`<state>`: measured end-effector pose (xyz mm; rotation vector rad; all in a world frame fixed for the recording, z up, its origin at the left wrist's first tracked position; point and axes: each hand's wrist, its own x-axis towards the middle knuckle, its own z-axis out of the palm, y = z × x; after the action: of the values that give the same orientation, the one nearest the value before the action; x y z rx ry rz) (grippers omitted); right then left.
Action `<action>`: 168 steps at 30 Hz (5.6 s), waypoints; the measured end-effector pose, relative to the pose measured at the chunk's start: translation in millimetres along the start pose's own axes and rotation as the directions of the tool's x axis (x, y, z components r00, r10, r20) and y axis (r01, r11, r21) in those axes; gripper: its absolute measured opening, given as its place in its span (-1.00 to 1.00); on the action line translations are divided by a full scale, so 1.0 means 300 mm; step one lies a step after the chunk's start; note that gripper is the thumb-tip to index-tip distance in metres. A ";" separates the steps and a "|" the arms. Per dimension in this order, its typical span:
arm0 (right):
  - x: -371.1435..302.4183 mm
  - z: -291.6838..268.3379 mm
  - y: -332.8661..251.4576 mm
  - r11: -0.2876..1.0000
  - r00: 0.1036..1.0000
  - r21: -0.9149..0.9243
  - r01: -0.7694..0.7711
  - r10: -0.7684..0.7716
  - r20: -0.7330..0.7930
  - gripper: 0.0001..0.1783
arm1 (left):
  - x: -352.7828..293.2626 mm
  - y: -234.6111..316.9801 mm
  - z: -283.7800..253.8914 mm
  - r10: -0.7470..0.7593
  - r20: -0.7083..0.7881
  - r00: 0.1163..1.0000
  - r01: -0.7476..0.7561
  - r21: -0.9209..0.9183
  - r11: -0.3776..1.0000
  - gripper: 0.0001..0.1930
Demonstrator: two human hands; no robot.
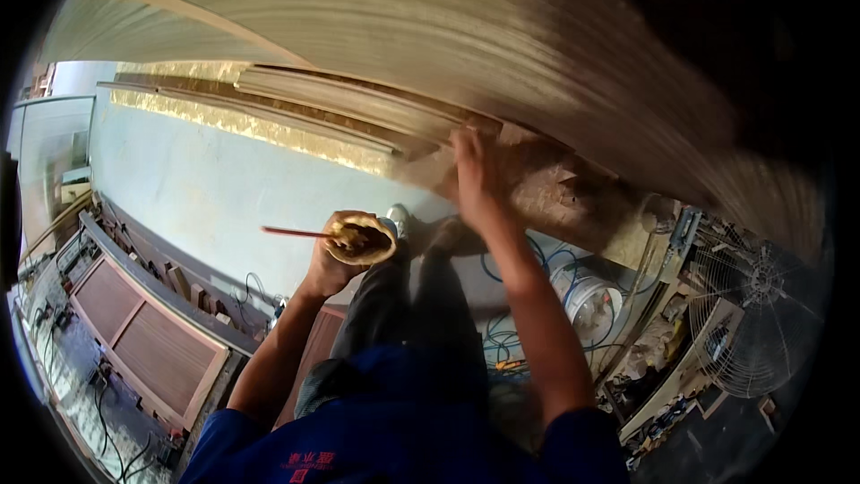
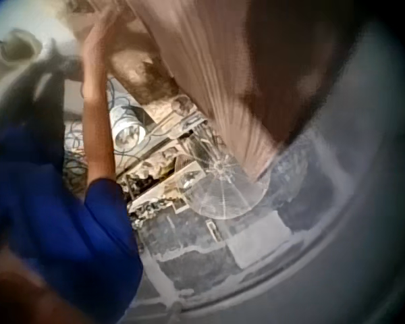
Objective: The person applies glue to the edges of wooden strips using a red stick and joins them to a larger wooden panel. They repeatedly pick up strips, apply adhesive, and press them into place on the workbench, occasionally using a hammer to secure the joints.
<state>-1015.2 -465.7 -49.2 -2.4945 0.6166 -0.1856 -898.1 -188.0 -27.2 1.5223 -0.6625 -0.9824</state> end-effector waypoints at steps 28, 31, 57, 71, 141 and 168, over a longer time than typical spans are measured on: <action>-0.240 -0.511 -0.355 0.944 0.997 0.324 0.070 -0.057 -0.049 -0.88 | 0.100 0.175 0.331 0.120 0.009 0.993 -0.119 0.210 0.970 -0.23; -0.272 -0.526 -0.351 0.921 0.987 0.359 0.155 -0.131 -0.091 -0.82 | 0.123 0.156 0.310 0.118 0.016 0.993 -0.118 0.223 0.968 -0.26; -0.398 -0.582 -0.134 0.434 0.827 0.856 -0.283 0.563 -0.012 -0.86 | 0.164 0.008 0.313 0.095 -0.226 0.969 0.004 0.405 0.914 -0.20; -0.411 -0.521 -0.020 0.069 0.791 0.949 -0.306 0.573 0.214 -0.89 | 0.208 -0.012 0.297 -0.070 -0.248 0.966 0.107 0.139 0.984 -0.22; -0.325 -0.178 0.263 0.245 0.555 0.962 -0.122 0.820 -0.139 -0.84 | 0.018 -0.097 0.312 -0.185 -0.124 0.975 0.202 0.148 0.968 -0.35; -0.400 -0.317 0.179 0.633 0.777 0.773 -0.036 0.504 -0.376 -0.91 | 0.054 -0.093 0.330 -0.144 -0.196 0.970 0.188 0.230 0.955 -0.21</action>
<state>-1166.7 -495.7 0.8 -1.4828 0.9411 -0.8980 -978.9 -246.0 -58.0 1.8875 -0.5502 -0.8997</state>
